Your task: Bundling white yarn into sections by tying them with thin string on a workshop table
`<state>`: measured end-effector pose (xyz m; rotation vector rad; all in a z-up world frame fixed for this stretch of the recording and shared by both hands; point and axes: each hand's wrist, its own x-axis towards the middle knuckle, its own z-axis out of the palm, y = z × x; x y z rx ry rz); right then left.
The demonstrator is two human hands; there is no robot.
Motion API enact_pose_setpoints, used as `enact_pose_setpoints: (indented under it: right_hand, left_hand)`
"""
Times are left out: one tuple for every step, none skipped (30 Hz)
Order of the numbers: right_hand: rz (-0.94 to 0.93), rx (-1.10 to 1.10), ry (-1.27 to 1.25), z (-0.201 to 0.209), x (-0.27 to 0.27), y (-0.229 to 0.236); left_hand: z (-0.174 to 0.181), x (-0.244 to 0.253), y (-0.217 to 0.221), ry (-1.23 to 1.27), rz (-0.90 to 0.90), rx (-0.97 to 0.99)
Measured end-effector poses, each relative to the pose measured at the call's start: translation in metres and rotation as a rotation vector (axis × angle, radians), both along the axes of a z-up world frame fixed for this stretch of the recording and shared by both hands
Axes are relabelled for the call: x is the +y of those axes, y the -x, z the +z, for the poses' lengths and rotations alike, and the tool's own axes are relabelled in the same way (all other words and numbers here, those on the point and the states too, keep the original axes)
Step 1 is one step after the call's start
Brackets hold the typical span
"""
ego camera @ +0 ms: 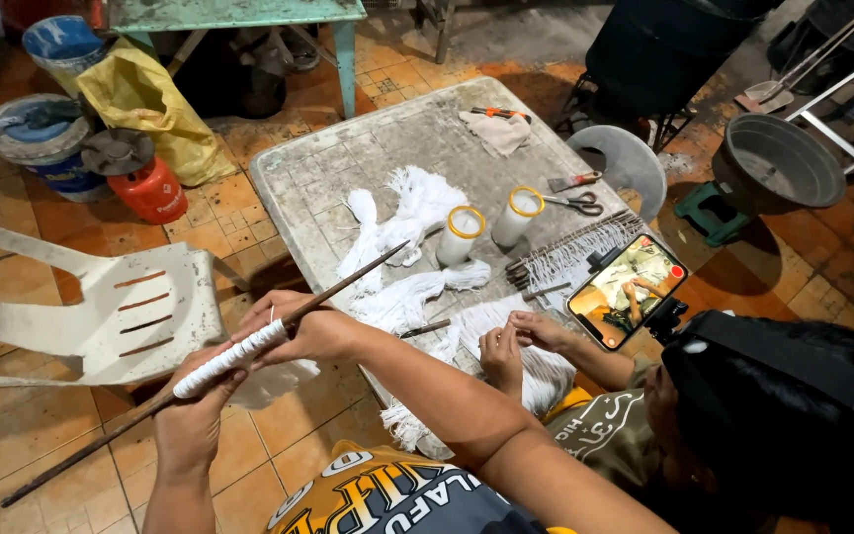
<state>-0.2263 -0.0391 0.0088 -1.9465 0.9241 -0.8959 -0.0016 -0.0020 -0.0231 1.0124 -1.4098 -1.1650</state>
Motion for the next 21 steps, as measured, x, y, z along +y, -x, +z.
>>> enact_pose_setpoints:
  right_hand:
    - [0.001,0.0,0.0,0.006,0.002,-0.001]
    - [-0.027,0.002,-0.074,0.012,0.005,-0.002]
    - [-0.055,0.004,-0.149,0.018,0.007,-0.004]
    - [-0.054,0.004,-0.149,0.012,0.006,-0.003]
    - [-0.051,-0.04,-0.133,0.005,0.005,-0.003]
    - [-0.048,-0.084,-0.116,-0.001,0.004,-0.003]
    - [-0.047,-0.084,-0.116,-0.003,0.004,-0.003]
    - [-0.041,-0.124,-0.152,-0.005,0.005,-0.003]
    - [-0.036,-0.163,-0.188,-0.007,0.005,-0.003]
    - [-0.035,-0.162,-0.189,-0.008,0.005,-0.002]
    - [-0.034,-0.115,-0.138,-0.008,0.005,-0.001]
    - [-0.032,-0.068,-0.086,-0.008,0.004,0.0]
    - [-0.032,-0.066,-0.086,-0.006,0.007,0.002]
    - [-0.005,-0.02,-0.063,-0.003,0.009,0.003]
    - [0.021,0.026,-0.04,-0.001,0.01,0.004]
    - [0.025,0.027,-0.043,-0.003,0.01,0.004]
    - [0.021,0.01,-0.048,-0.006,0.009,0.003]
    - [0.02,-0.007,-0.051,-0.008,0.008,0.001]
    - [0.026,-0.005,-0.053,-0.014,0.009,-0.002]
    - [0.002,-0.116,-0.177,-0.02,0.008,-0.007]
    - [-0.023,-0.226,-0.302,-0.026,0.007,-0.013]
  left_hand:
    - [0.001,0.001,0.0,0.0,0.001,0.0]
    - [0.002,0.002,0.0,-0.031,0.013,-0.035]
    - [0.003,0.002,0.0,-0.062,0.026,-0.069]
    - [0.004,0.003,0.0,-0.062,0.027,-0.069]
    - [0.005,0.004,0.001,-0.058,0.03,-0.084]
    - [0.007,0.005,0.001,-0.053,0.033,-0.1]
    - [0.0,0.005,0.0,-0.053,0.034,-0.1]
    - [-0.006,0.004,-0.001,-0.049,0.06,-0.093]
    - [-0.013,0.003,-0.002,-0.046,0.085,-0.086]
    - [-0.013,0.005,-0.001,-0.047,0.086,-0.085]
    - [-0.013,0.007,0.0,-0.119,0.12,-0.093]
    - [-0.013,0.007,0.001,-0.189,0.153,-0.1]
    - [-0.012,0.008,0.004,-0.189,0.154,-0.098]
    - [-0.012,0.008,0.006,-0.23,0.135,-0.048]
    - [-0.011,0.009,0.007,-0.271,0.116,0.002]
    - [-0.011,0.01,0.008,-0.273,0.119,0.004]
    - [-0.012,0.01,0.008,-0.34,0.152,-0.067]
    - [-0.013,0.01,0.008,-0.405,0.187,-0.137]
    - [-0.011,0.011,0.008,-0.407,0.193,-0.134]
    - [-0.008,0.011,0.007,-0.462,0.206,-0.201]
    - [-0.006,0.01,0.006,-0.517,0.219,-0.268]
